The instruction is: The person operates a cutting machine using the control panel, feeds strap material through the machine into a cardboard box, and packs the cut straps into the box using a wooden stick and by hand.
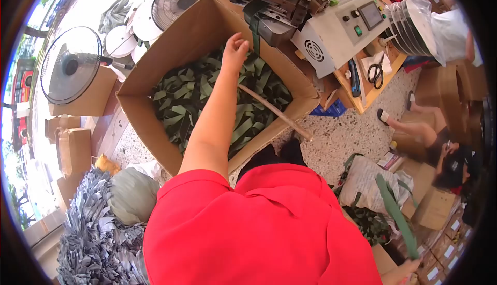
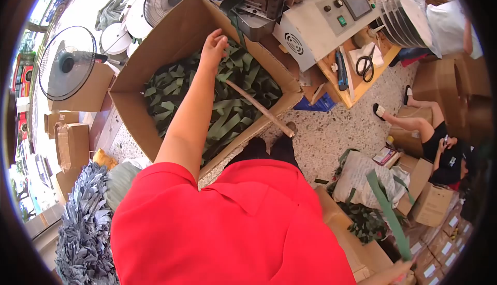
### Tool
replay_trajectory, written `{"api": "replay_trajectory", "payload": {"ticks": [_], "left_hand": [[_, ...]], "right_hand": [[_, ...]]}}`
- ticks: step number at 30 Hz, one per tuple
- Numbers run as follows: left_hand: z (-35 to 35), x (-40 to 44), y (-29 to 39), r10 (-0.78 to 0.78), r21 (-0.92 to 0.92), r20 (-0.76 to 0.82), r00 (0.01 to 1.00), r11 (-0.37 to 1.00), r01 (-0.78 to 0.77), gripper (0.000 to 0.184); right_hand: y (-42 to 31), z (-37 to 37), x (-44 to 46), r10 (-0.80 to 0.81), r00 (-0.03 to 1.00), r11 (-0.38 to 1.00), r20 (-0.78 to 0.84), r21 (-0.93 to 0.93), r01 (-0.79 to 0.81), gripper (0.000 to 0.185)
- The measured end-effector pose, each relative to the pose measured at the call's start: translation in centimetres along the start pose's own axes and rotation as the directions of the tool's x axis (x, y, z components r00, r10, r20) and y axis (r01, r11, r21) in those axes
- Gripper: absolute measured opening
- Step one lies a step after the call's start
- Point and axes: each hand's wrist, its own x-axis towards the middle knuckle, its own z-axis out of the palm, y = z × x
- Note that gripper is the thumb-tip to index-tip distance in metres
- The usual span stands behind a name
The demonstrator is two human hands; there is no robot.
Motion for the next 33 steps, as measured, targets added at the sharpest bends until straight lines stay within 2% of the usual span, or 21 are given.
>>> {"api": "replay_trajectory", "payload": {"ticks": [3,5,7,10,12,13,14,15,16,17,18,19,20,21,22,23,25,27,30,32,33], "left_hand": [[0.1,2.3,1.1,0.006,-0.096,-0.047,0.999,0.995,-0.011,0.047],[0.2,2.6,1.1,-0.045,-0.149,-0.086,0.995,0.988,0.032,0.046],[-0.2,2.2,-0.7,-0.113,-0.168,-0.127,0.985,0.982,0.091,0.046],[-1.8,0.0,-6.3,-0.185,-0.043,-0.202,0.962,0.983,0.18,0.048],[-3.6,-3.0,-11.2,-0.193,0.108,-0.209,0.959,0.97,0.219,0.049],[-5.6,-3.7,-15.8,-0.182,0.286,-0.187,0.965,0.93,0.231,0.049],[-7.4,-5.2,-20.3,-0.143,0.455,-0.146,0.979,0.869,0.195,0.051],[-7.0,-9.7,-16.3,-0.211,0.638,-0.047,0.976,0.745,0.192,0.053],[-8.5,-12.0,-18.5,-0.19,0.755,0.055,0.98,0.65,0.084,0.056],[-8.9,-14.7,-18.1,-0.267,0.837,0.097,0.959,0.543,0.066,0.057],[-9.3,-17.1,-17.7,-0.348,0.903,0.127,0.929,0.428,0.037,0.058],[-10.0,-19.1,-18.0,-0.367,0.907,0.155,0.917,0.42,0.015,0.058],[-10.9,-20.7,-18.3,-0.384,0.911,0.181,0.905,0.413,-0.007,0.057],[-11.7,-21.8,-18.5,-0.401,0.913,0.206,0.893,0.407,-0.029,0.057],[-12.3,-22.6,-18.4,-0.402,0.903,0.201,0.893,0.429,-0.01,0.056],[-12.9,-23.3,-18.4,-0.404,0.893,0.195,0.894,0.451,0.009,0.054],[-13.8,-24.5,-18.2,-0.394,0.873,0.17,0.903,0.486,0.048,0.051],[-14.4,-25.7,-17.2,-0.377,0.854,0.126,0.918,0.512,0.093,0.048],[-14.1,-26.9,-14.7,-0.381,0.765,0.04,0.924,0.606,0.217,0.043],[-14.7,-26.8,-14.8,-0.362,0.674,0.001,0.932,0.689,0.266,0.043],[-15.0,-26.2,-14.8,-0.293,0.718,-0.006,0.956,0.664,0.208,0.043]], "right_hand": [[-1.6,-8.1,2.0,-0.149,0.958,0.961,-0.246,-0.264,0.082,0.043],[-1.6,-11.1,2.5,-0.205,0.929,0.899,-0.309,-0.435,0.053,0.044],[-0.5,-12.2,3.2,-0.239,0.925,0.797,-0.295,-0.604,0.014,0.045],[3.6,-10.5,3.8,-0.25,0.964,0.561,-0.093,-0.825,0.065,0.046],[9.4,-7.3,3.6,-0.197,0.957,0.395,0.213,-0.876,0.277,0.047],[13.0,-5.2,3.0,-0.15,0.906,0.358,0.396,-0.832,0.423,0.047],[17.0,-2.7,2.0,-0.103,0.81,0.351,0.578,-0.741,0.573,0.048],[16.2,4.4,-9.2,-0.102,0.678,0.292,0.728,-0.63,0.72,0.052],[16.7,9.2,-16.3,-0.033,0.527,0.159,0.849,-0.516,0.842,0.054],[17.4,13.3,-22.5,-0.004,0.429,0.228,0.903,-0.417,0.88,0.055],[17.6,17.8,-27.4,0.123,0.371,0.255,0.92,-0.391,0.884,0.056],[17.6,21.2,-31.9,0.092,0.175,0.3,0.98,-0.194,0.934,0.056],[17.1,24.9,-37.1,0.034,0.033,0.293,0.999,-0.042,0.955,0.058],[16.1,27.8,-41.3,-0.045,-0.109,0.375,0.993,0.118,0.919,0.059],[14.2,30.1,-45.9,-0.071,-0.199,0.407,0.977,0.21,0.889,0.058],[12.6,32.3,-49.7,-0.163,-0.352,0.388,0.922,0.388,0.836,0.057],[10.6,35.2,-55.6,-0.207,-0.553,0.38,0.807,0.587,0.715,0.058],[10.3,37.1,-59.1,-0.183,-0.678,0.246,0.712,0.701,0.67,0.06],[13.1,39.6,-61.1,-0.045,-0.766,0.084,0.641,0.767,0.636,0.055],[13.4,40.6,-62.1,0.094,-0.754,0.077,0.65,0.75,0.657,0.051],[13.5,41.2,-62.4,0.164,-0.742,0.067,0.65,0.743,0.666,0.049]]}}
